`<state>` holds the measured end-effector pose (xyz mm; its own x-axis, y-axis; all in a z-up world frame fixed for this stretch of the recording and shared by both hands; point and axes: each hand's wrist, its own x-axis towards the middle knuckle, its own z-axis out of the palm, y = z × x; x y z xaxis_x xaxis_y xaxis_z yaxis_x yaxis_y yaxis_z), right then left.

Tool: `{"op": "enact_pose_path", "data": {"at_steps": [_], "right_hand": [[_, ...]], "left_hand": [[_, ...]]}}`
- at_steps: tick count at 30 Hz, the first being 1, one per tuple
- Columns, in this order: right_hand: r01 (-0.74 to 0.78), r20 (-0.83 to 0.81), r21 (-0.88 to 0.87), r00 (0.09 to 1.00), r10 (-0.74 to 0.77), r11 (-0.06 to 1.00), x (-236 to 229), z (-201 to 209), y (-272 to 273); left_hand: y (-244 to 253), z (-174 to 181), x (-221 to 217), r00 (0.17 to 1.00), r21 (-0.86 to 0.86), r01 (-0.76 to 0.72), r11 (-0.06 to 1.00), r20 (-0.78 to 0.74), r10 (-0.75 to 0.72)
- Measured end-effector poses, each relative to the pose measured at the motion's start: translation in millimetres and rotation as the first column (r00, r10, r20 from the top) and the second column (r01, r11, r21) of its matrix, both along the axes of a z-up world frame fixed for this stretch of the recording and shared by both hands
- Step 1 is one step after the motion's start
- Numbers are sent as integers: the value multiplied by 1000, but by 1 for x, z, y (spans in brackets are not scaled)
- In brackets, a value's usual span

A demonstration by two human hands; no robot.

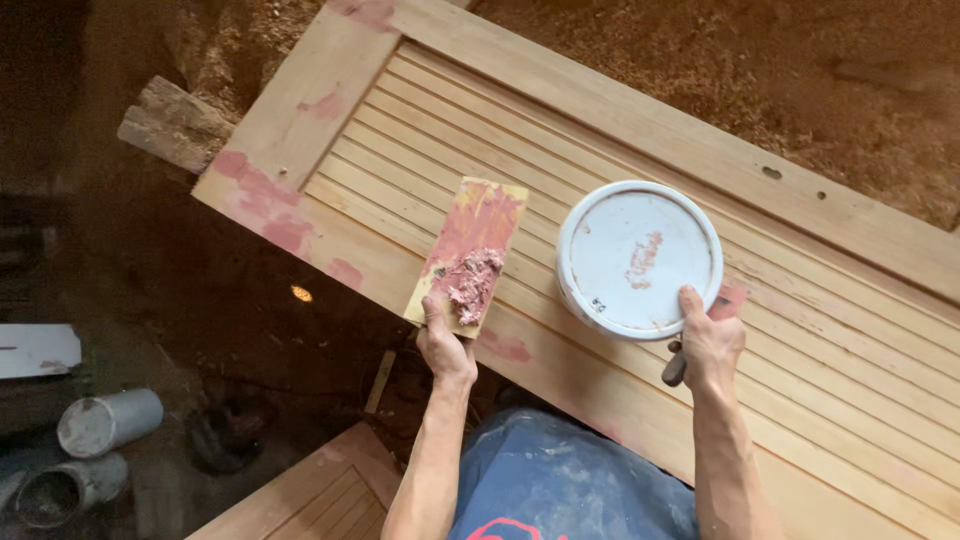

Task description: The person scoops pink putty from a bucket and spreads it onto a wooden slatted panel using a putty knife and a small wooden board. They repeatedly apply the putty to fill gaps between the slats, occasionally mixing the putty on the board before application.

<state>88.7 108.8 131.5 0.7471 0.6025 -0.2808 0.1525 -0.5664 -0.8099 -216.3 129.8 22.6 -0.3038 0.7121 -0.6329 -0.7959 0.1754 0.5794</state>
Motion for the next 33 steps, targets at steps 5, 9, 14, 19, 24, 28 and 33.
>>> {"op": "enact_pose_path", "data": {"at_steps": [5, 9, 14, 19, 24, 28, 33], "right_hand": [[33, -275, 99, 961, -4, 994, 29, -31, -3], [39, -415, 325, 904, 105, 945, 40, -58, -4], [7, -450, 468, 862, 232, 884, 45, -51, 5], [-11, -555, 439, 783, 280, 899, 34, 22, 31], [-21, -249, 409, 959, 133, 912, -18, 84, 96], [-51, -331, 472, 915, 230, 880, -103, 89, 188], [-68, -523, 601, 719, 457, 796, -235, 24, 332]], "left_hand": [[9, -15, -10, 1000, 65, 20, 998, 20, -21], [9, -17, -8, 997, 71, 8, 997, -72, -3], [-2, -21, 0, 972, 61, 38, 997, -233, -23], [0, -34, 5, 976, 28, 129, 991, -182, -122], [42, -86, 31, 888, -92, 368, 925, -259, -379], [109, -128, 60, 948, 317, 316, 894, -60, -313], [156, -146, 48, 706, 192, 698, 690, -346, -618]]}}
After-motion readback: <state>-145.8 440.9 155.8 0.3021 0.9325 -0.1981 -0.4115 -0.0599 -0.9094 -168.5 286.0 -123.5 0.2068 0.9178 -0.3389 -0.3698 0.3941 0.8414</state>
